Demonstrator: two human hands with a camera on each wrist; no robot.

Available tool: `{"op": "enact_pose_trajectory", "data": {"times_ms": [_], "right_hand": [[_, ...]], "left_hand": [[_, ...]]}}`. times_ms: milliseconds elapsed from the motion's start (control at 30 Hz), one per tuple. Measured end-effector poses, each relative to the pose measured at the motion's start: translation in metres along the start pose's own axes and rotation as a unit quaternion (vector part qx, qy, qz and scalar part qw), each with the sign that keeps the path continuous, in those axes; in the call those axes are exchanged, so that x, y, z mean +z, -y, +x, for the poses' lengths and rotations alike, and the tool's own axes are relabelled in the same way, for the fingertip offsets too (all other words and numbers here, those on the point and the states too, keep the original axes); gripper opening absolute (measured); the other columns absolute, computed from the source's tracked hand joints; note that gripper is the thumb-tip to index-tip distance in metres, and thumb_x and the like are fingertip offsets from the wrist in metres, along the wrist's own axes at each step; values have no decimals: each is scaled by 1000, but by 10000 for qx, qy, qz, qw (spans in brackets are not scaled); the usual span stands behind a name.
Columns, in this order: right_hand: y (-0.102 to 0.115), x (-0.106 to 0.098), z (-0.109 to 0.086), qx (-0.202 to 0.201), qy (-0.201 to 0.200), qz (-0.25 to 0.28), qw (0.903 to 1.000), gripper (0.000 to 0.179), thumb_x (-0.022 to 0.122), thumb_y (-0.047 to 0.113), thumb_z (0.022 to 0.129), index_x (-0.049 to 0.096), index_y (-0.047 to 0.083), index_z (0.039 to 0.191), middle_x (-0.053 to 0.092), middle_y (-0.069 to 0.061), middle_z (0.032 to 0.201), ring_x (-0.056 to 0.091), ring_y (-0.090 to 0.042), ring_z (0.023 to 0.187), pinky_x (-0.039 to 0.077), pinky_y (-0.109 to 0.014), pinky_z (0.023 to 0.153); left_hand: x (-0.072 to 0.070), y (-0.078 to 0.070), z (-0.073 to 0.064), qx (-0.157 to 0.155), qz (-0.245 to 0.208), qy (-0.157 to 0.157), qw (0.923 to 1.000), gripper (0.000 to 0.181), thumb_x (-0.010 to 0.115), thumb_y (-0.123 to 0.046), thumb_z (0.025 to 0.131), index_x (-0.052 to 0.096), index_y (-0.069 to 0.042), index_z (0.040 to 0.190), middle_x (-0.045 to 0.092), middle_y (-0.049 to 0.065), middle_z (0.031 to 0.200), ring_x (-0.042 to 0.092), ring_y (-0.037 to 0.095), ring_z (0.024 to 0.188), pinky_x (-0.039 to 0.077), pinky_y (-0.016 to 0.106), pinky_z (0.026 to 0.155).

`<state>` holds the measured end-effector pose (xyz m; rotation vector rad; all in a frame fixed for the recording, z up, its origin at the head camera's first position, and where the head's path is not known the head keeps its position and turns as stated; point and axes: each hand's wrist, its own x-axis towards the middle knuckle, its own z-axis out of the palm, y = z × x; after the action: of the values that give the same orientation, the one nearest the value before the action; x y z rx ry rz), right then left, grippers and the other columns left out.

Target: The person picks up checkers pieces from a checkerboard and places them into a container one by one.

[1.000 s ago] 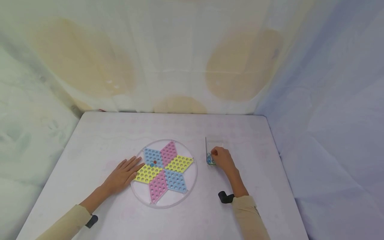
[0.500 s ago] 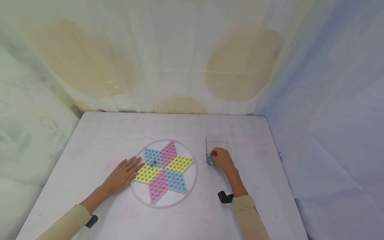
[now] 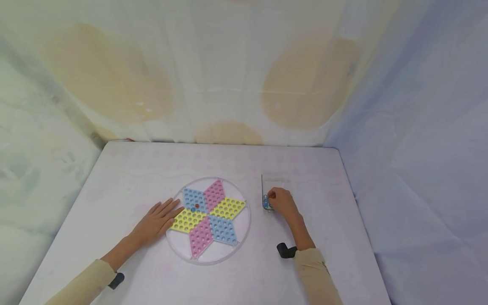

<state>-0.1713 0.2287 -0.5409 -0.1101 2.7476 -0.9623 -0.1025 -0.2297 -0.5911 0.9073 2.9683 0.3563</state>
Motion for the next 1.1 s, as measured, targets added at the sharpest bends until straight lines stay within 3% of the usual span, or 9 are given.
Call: {"op": "enact_pose_trajectory", "data": {"times_ms": [467,833,1100], "right_hand": [[2,-1,0,-257,-314,115,9991,19,62,5,95,68,-5,110,69,-18,105,63,-34,100,52,-49,87],[20,1,1,-928,-1137,429,9882,20,66,1,93,68,-3,112,67,-16,105,63,-30,96,55,-44,83],[53,13,-1,-1324,-1133,450,9837,18,67,3,93,69,-2,111,68,-14,106,64,-27,96,55,-41,84]], "left_hand": [[-1,1,0,-83,-30,182,9998,53,46,-36,105,39,-21,156,25,4,164,15,27,151,13,52,119],[0,2,1,-99,-10,230,9997,53,45,-36,105,37,-21,156,24,4,164,13,27,151,11,52,120],[2,1,-1,123,-17,-226,9997,52,50,-33,104,43,-19,153,31,7,161,22,31,148,20,57,116]]}}
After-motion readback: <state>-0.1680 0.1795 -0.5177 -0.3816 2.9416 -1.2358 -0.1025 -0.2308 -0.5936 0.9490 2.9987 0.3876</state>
